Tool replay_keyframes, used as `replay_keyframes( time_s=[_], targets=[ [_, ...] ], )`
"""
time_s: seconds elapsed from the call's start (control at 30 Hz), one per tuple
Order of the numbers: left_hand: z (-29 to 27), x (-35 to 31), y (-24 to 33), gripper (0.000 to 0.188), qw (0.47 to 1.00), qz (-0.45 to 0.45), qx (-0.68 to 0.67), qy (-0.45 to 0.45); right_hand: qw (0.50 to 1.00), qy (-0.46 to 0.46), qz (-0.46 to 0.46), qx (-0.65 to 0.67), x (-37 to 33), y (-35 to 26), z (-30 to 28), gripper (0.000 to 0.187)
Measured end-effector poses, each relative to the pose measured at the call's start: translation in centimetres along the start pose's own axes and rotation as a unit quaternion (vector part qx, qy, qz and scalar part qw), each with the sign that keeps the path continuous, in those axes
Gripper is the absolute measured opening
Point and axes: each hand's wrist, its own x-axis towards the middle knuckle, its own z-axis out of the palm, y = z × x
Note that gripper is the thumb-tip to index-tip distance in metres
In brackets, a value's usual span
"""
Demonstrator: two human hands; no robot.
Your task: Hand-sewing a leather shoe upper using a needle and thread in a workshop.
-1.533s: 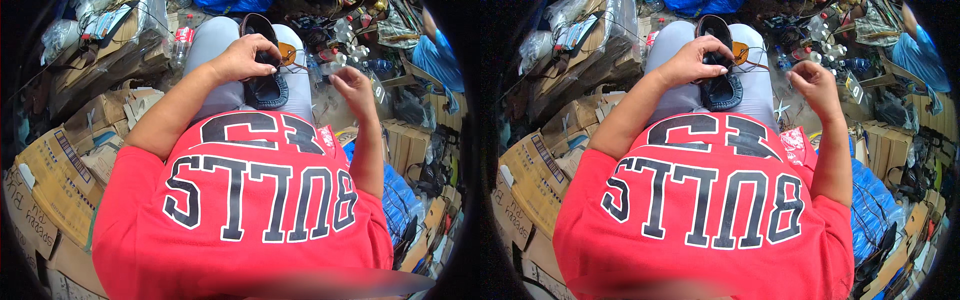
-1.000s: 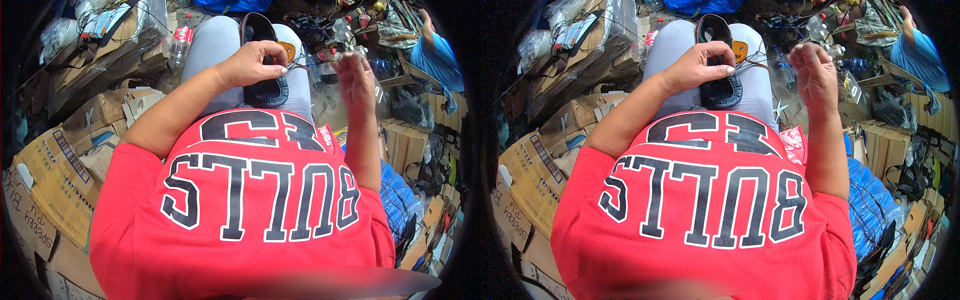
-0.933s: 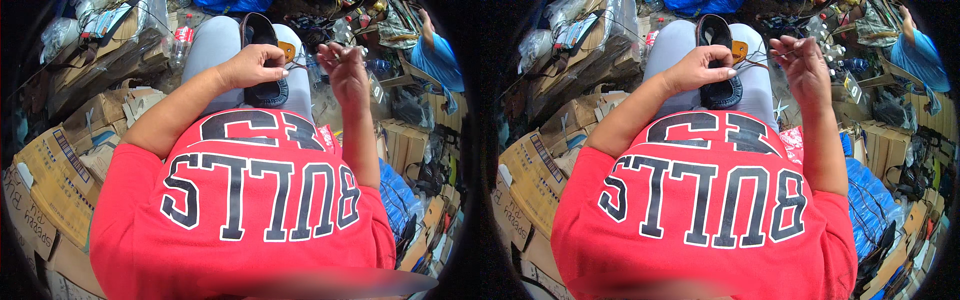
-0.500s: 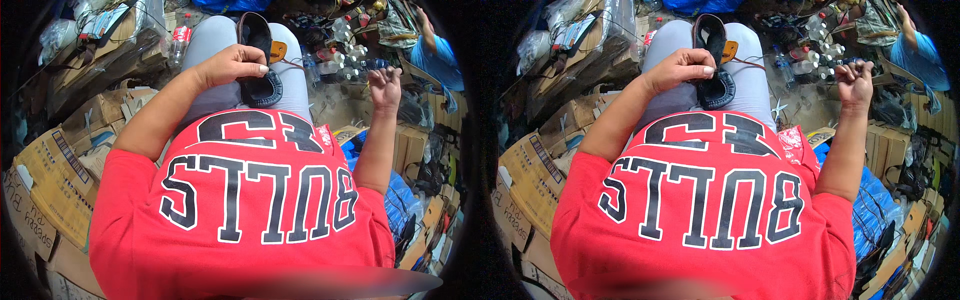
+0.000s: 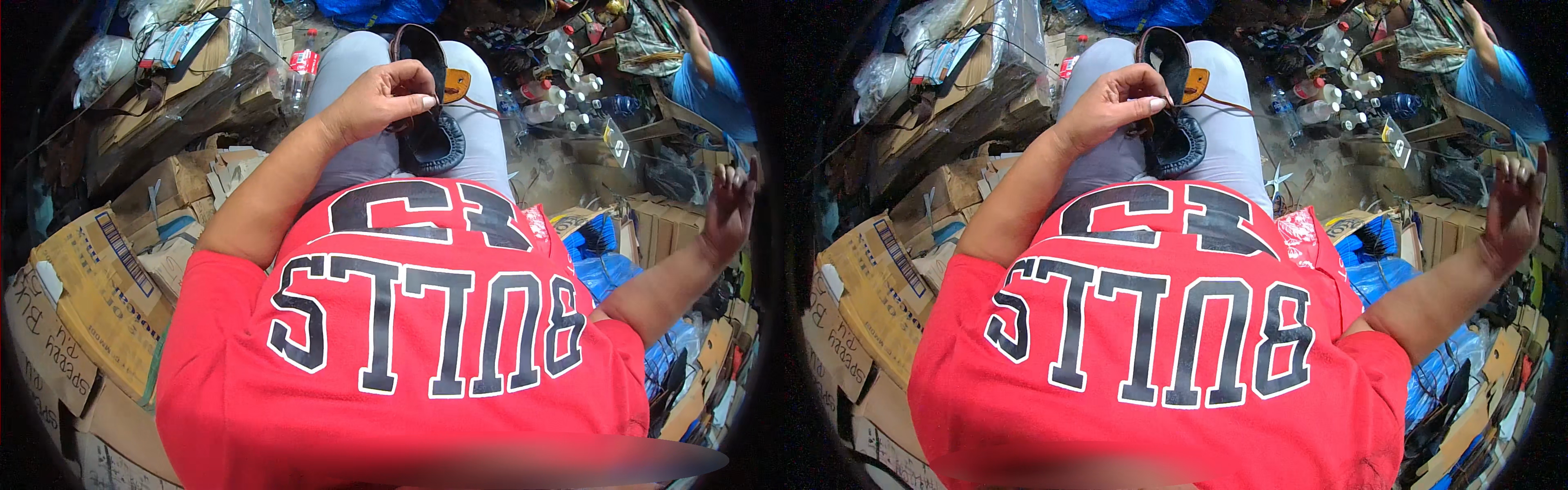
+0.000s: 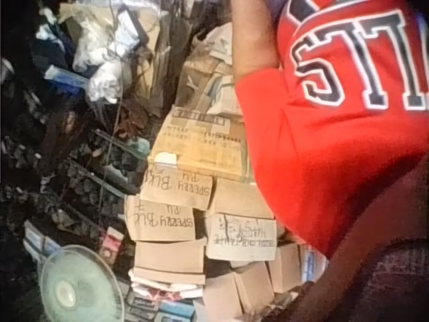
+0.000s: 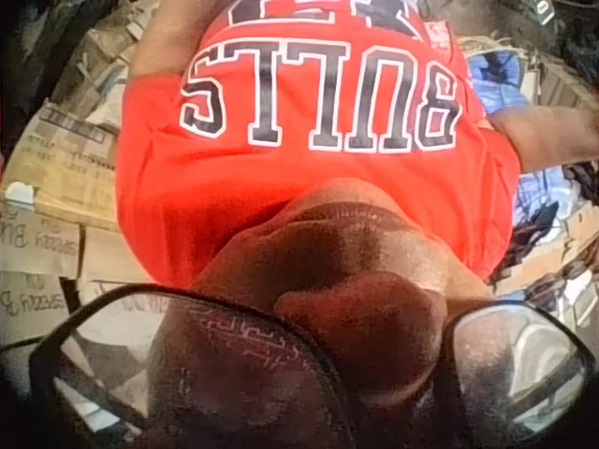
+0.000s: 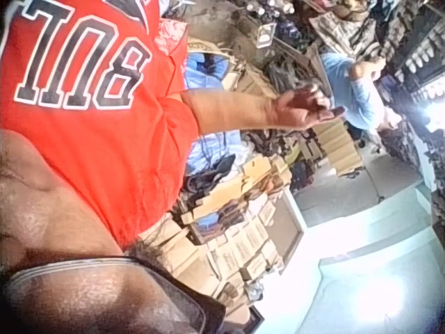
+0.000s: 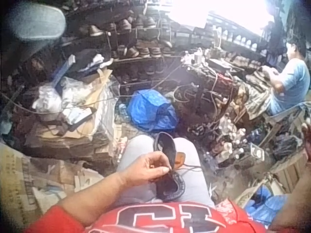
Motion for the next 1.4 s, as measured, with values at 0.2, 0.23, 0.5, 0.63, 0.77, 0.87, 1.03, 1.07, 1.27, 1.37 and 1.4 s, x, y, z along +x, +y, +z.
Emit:
replay_keyframes(
  time_s=[0.2,0.23,0.5,0.63,0.77,0.87,1.03,1.07,1.27,1.37,1.4],
  targets=[
    [0.4,-0.2,1.4,0.026,0.971,0.172,0.164,0.023,0.79,-0.251,0.239,-0.506,-3.8,4.0,6.4,0.035],
    [0.1,-0.1,1.6,0.03,0.951,0.238,0.189,0.049,0.761,-0.282,0.242,-0.531,-4.1,5.2,8.3,0.038],
    [-1.1,0.3,0.1,0.042,0.823,0.106,0.556,0.046,0.857,-0.312,0.193,-0.362,-2.6,18.5,19.4,0.046],
    [-0.3,1.3,0.1,0.03,0.79,0.106,0.601,0.05,0.896,-0.284,0.228,-0.255,-2.1,22.6,23.8,0.047],
    [0.9,0.9,0.7,0.018,0.785,0.171,0.591,0.066,0.922,-0.262,0.205,-0.199,-1.7,24.4,22.4,0.024],
    [1.6,0.6,2.3,0.013,0.735,0.258,0.619,0.102,0.95,-0.185,0.174,-0.183,-2.2,22.2,19.9,0.018],
    [3.2,1.7,2.0,0.006,0.618,0.389,0.679,0.081,0.971,-0.121,0.173,-0.109,-4.1,23.2,16.3,0.016],
    [3.6,1.9,1.5,0.005,0.613,0.395,0.683,0.054,0.97,-0.108,0.186,-0.116,-4.6,23.5,15.7,0.016],
    [4.7,2.2,0.4,0.007,0.657,0.402,0.638,0.001,0.971,-0.091,0.208,-0.082,-6.9,26.7,13.7,0.017],
    [4.8,2.7,0.1,0.007,0.672,0.393,0.628,-0.007,0.967,0.005,0.063,-0.247,-8.2,27.3,14.0,0.016],
    [4.9,2.9,0.0,0.008,0.681,0.39,0.62,-0.011,0.967,0.006,0.068,-0.246,-8.6,27.2,13.6,0.016]
  ],
)
